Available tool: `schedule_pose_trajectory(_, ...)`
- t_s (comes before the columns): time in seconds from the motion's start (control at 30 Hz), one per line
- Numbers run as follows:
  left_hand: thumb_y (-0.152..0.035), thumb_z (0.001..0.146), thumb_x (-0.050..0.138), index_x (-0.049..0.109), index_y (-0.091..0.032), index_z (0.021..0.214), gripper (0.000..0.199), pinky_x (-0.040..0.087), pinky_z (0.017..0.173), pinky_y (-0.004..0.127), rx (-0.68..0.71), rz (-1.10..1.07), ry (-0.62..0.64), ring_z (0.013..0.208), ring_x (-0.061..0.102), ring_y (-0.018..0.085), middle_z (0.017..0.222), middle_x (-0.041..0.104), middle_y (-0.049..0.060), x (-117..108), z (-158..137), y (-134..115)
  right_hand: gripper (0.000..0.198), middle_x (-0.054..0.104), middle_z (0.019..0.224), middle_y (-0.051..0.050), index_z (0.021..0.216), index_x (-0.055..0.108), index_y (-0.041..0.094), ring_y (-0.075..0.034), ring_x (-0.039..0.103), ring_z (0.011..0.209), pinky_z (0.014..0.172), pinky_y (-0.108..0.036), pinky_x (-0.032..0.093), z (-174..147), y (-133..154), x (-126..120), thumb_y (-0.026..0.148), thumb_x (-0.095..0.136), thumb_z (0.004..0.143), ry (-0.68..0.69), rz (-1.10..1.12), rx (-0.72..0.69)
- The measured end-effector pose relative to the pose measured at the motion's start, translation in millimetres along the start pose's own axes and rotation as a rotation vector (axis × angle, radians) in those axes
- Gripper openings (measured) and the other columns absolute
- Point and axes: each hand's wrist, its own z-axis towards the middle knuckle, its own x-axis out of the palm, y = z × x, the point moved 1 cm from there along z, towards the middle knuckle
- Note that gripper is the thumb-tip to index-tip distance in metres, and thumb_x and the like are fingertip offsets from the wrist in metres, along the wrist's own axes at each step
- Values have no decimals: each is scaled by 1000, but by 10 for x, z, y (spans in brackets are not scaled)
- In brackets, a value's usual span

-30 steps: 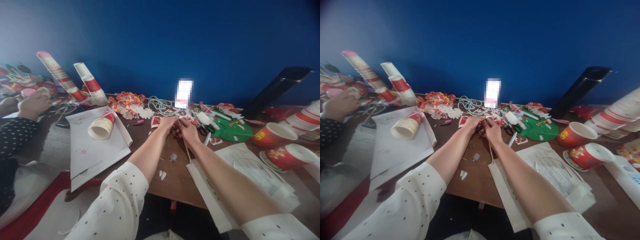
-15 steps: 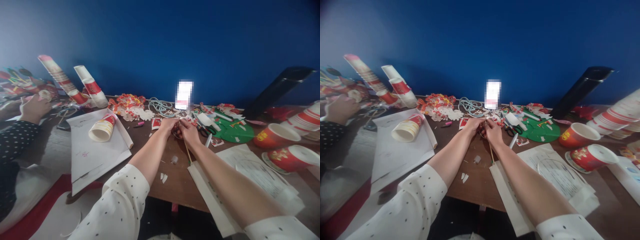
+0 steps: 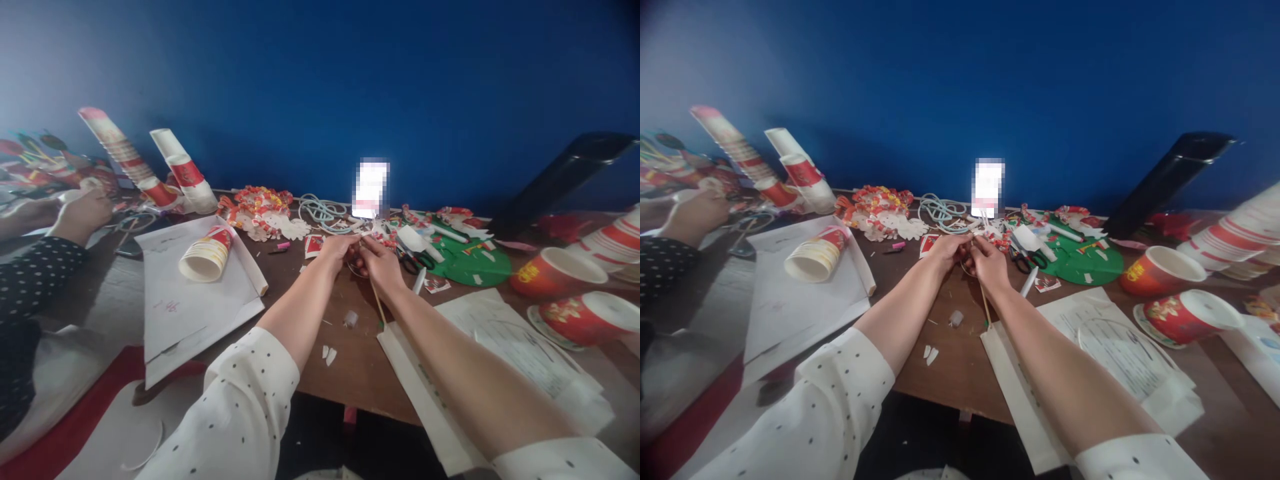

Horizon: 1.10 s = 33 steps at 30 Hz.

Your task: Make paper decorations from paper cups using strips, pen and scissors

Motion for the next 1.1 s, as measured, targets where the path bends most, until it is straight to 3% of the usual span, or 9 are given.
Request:
schedule_pose_trajectory(0.23, -13, 76, 78, 61, -12, 61, 23, 33, 45, 17, -40, -87, 23, 43, 43, 3, 49, 51, -4, -25, 31, -9, 69, 53, 51, 7, 133, 63, 12, -8, 43, 45, 44, -21, 30, -4, 21, -33, 33, 73, 68, 16, 46, 26)
schedule_pose_trajectory(0.4, -9, 79, 75, 62, -11, 65, 19, 35, 45, 15, -75, -166, 75, 43, 43, 3, 52, 53, -3, -45, 10, -33, 67, 52, 50, 6, 130, 66, 12, -8, 43, 45, 44, -21, 31, 30, 1, -43, 36, 75, 68, 12, 16, 26)
schedule_pose_trajectory(0.7, -15, 80, 76, 66, -9, 71, 14, 40, 50, 17, -6, -196, 180, 50, 48, 5, 58, 58, -1, -138, 62, 31, 64, 52, 49, 5, 131, 66, 14, -9, 45, 47, 44, -21, 35, 40, 19, -29, 33, 71, 70, -35, 0, 58)
schedule_pose_trajectory(0.87, -7, 78, 73, 67, -9, 70, 10, 39, 49, 17, 42, -113, 166, 47, 48, 4, 55, 57, -1, -110, 9, 20, 62, 54, 48, 5, 129, 67, 13, -9, 44, 46, 45, -22, 35, 31, 18, -45, 32, 69, 70, -43, 1, 56)
schedule_pose_trajectory(1.1, -10, 85, 66, 71, -9, 76, 10, 37, 47, 17, 54, 6, 191, 43, 46, 4, 51, 55, -3, -66, -54, -4, 59, 55, 48, 5, 128, 68, 12, -10, 43, 44, 45, -24, 36, -20, 67, -34, 31, 66, 72, -62, -72, 27)
